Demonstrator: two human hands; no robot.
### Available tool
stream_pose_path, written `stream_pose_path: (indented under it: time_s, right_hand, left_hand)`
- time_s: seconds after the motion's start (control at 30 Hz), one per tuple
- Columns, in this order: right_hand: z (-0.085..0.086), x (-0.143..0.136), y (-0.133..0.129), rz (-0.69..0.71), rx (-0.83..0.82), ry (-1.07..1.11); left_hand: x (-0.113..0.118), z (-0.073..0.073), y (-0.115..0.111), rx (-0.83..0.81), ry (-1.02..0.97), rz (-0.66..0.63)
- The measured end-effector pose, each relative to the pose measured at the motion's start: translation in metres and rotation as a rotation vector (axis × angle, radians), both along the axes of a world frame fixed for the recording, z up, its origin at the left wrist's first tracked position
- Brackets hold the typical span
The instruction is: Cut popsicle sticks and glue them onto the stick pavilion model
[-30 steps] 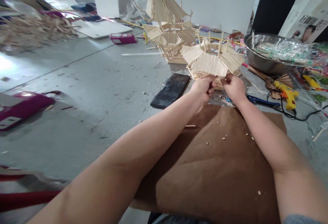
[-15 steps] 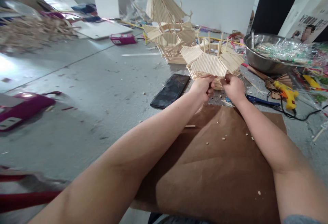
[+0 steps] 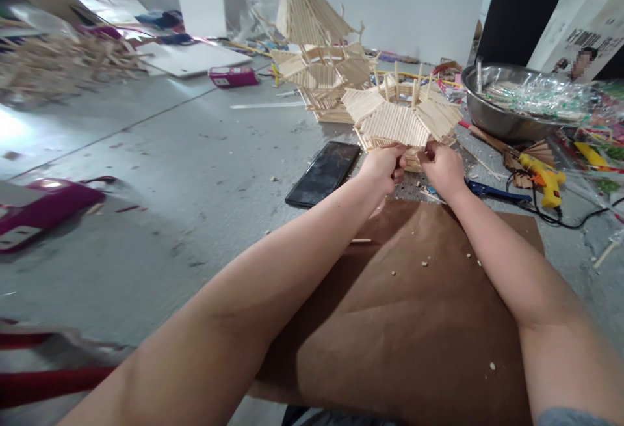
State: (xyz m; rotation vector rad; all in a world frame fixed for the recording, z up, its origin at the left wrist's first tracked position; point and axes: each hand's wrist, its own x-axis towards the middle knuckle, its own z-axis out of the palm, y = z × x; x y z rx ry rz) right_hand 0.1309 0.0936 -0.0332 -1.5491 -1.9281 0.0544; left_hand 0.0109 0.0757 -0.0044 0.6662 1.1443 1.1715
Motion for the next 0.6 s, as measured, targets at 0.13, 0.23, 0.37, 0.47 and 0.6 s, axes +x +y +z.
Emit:
stream_pose_path:
  time_s: [0.13, 0.23, 0.37, 0.47, 0.6]
  right_hand:
    - [0.000, 0.000, -0.001, -0.005, -0.008, 0.020]
    - [0.000, 0.000, -0.001, -0.020, -0.025, 0.035]
    - [-0.001, 0.000, 0.000, -0.025, -0.038, 0.058]
    - [0.001, 0.002, -0.001, -0.016, -0.051, 0.084]
    - [0.008, 0.006, -0.005, 0.059, -0.092, 0.142]
  left_hand:
    - [0.000, 0.000, 0.000, 0.001, 0.003, 0.004]
    - [0.000, -0.001, -0.001, -0.002, 0.009, 0.006]
    - [0.000, -0.001, -0.003, 0.002, 0.037, -0.007]
    - [0.000, -0.001, -0.007, 0.008, 0.062, -0.003]
    - [-0.003, 0.001, -0.014, 0.009, 0.092, 0.029]
